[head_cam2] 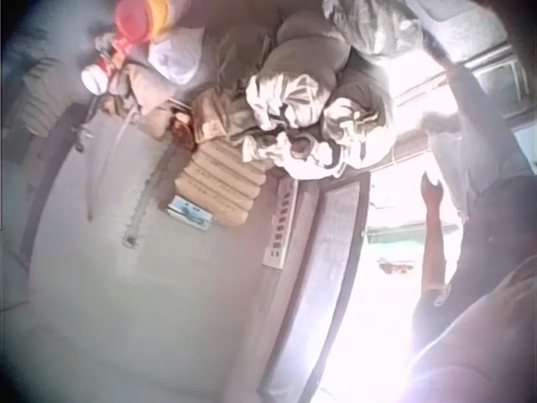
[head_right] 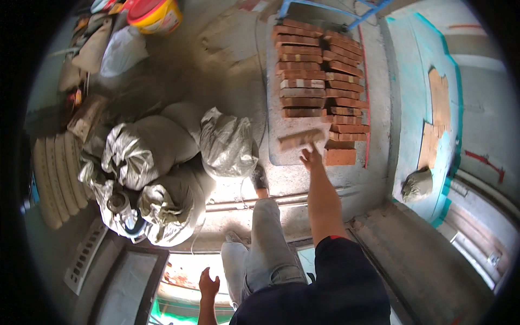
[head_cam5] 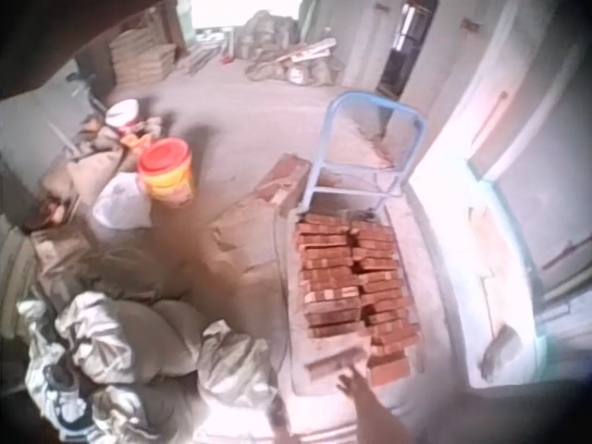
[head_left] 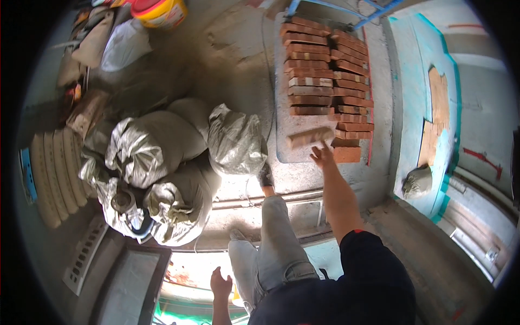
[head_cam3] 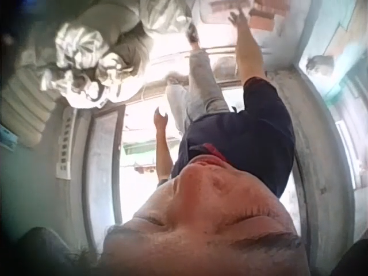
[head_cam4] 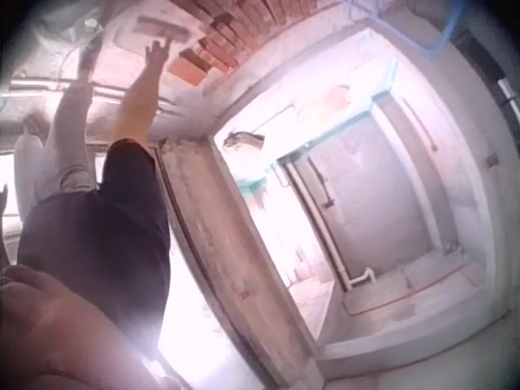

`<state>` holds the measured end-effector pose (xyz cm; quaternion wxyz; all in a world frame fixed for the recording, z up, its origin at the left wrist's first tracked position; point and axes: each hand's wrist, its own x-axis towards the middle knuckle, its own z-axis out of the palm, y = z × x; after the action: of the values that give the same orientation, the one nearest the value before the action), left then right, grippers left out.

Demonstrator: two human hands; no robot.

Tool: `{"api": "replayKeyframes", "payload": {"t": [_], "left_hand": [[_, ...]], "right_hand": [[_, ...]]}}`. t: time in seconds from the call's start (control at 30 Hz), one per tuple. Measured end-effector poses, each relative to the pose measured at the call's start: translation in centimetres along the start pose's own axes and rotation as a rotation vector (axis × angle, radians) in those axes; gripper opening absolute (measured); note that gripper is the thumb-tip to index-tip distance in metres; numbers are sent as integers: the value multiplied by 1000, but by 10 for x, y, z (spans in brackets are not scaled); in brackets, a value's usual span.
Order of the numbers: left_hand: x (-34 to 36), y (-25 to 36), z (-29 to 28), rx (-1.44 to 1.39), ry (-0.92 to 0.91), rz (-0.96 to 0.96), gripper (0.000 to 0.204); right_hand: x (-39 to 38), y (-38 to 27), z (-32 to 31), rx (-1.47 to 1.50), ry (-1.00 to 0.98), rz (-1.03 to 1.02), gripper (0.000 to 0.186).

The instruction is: The person applies mortar to a brick column using a trowel, walks over to a stack of bricks on a metal stand, and uses a handheld power saw to cut a brick into a smaller piece.

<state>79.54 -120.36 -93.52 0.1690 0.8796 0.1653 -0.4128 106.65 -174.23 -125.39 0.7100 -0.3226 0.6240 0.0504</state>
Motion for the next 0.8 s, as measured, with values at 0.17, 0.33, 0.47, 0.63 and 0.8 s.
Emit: {"api": "replayKeyframes", "payload": {"t": [0.17, 0.33, 0.47, 0.63, 0.8], "left_hand": [[-96, -82, 66, -254, -72, -605, 46], [-172, -137, 195, -109, 352, 110, 11], [-150, -86, 196, -676, 72, -455, 36], [-201, -89, 231, -855, 293, -650, 37], [-250, -120, 278, -1025, 391, -775, 34]], "right_hand": [[-45, 23, -52, -945, 82, 232, 52], [-209, 117, -12, -1090, -190, 453, 30], [-243, 149, 39, -1493, -538, 168, 28], [-268, 174, 106, -1870, -775, -30, 33], [-261, 244, 162, -2077, -642, -54, 22]]}}
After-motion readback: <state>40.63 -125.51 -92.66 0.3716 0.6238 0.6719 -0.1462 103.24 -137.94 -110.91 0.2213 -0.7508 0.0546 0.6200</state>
